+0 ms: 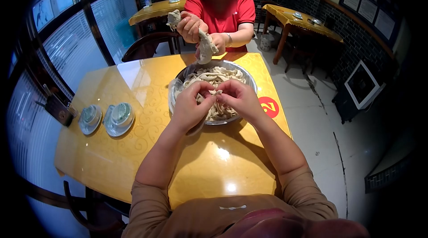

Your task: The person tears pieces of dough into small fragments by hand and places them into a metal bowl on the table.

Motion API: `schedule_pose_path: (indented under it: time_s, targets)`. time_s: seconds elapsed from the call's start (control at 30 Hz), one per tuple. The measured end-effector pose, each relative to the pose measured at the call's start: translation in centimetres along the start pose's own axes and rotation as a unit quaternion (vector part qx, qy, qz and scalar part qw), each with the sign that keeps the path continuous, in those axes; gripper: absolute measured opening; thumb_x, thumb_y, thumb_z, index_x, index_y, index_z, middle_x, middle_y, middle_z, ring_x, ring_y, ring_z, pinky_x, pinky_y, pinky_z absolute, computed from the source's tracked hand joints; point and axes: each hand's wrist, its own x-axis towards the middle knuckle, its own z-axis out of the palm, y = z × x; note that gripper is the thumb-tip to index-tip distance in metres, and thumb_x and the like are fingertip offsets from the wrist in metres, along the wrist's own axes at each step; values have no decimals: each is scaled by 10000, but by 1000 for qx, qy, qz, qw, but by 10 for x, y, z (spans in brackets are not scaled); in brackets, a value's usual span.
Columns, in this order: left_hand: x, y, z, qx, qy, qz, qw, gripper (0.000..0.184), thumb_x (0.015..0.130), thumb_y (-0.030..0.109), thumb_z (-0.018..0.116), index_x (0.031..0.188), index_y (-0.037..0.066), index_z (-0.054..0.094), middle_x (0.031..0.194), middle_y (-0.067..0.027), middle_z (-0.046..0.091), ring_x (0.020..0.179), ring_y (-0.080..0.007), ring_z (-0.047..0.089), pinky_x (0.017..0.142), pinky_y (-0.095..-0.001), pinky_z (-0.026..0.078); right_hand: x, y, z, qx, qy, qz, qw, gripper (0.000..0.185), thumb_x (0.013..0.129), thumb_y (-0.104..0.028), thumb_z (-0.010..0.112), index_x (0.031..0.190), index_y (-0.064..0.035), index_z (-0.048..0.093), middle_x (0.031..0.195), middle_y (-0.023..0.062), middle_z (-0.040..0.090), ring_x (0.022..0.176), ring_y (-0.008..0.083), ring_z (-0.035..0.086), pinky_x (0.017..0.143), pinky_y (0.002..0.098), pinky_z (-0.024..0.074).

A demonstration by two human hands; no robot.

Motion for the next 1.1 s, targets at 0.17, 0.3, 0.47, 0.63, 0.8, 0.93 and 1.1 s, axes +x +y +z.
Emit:
schedule_pose_path:
  time_s: [0.17,0.3,0.47,0.63,0.8,0.93,1.1]
  targets:
    - [-1,3,-1,12,12,8,1000,230,775,139,672,969,21,633,768,-73,642,722,-144,613,677,-276,482,-3,-7,3,9,-4,-2,1000,178,855,-83,642,1012,0,633,860,32,656,766,68,601,682,221,493]
    - [-1,5,-3,11,8,-2,1000,214,779,142,664,957,26,648,767,-74,649,719,-142,619,673,-268,483,-3,-2,4,-39,14,-60,997,178,858,-90,644,1007,7,633,871,35,660,768,75,607,686,221,497]
    - [-1,5,-2,13,10,-24,1000,188,773,155,672,908,24,663,767,-63,657,694,-125,611,635,-253,472,-2,-5,3,50,3,-3,999,234,866,-72,644,1072,18,578,933,43,633,812,85,608,718,222,501]
    - [0,10,-3,30,4,-59,998,164,766,160,689,854,24,665,737,-51,657,657,-116,595,620,-249,463,-2,-7,2,44,-8,16,999,229,869,-80,643,1059,26,570,915,43,633,796,89,612,702,219,499]
    - [0,8,-2,25,-5,-62,998,148,760,157,696,827,29,664,722,-45,646,660,-118,592,622,-251,463,-2,-5,1,23,-2,10,1000,225,874,-96,635,1063,27,618,889,34,645,773,77,596,700,216,493]
    - [2,10,-3,-11,3,-74,997,180,780,183,716,845,25,658,716,-31,633,667,-102,582,622,-240,458,-1,-8,0,19,4,5,1000,209,876,-91,631,1057,13,627,895,32,643,766,71,586,687,216,489]
    - [2,-4,-7,-192,38,-139,971,275,842,244,703,971,26,594,770,-20,601,676,-79,575,603,-191,458,2,-6,-5,-42,40,7,998,244,881,-92,618,1105,5,610,905,25,639,787,71,585,697,220,490]
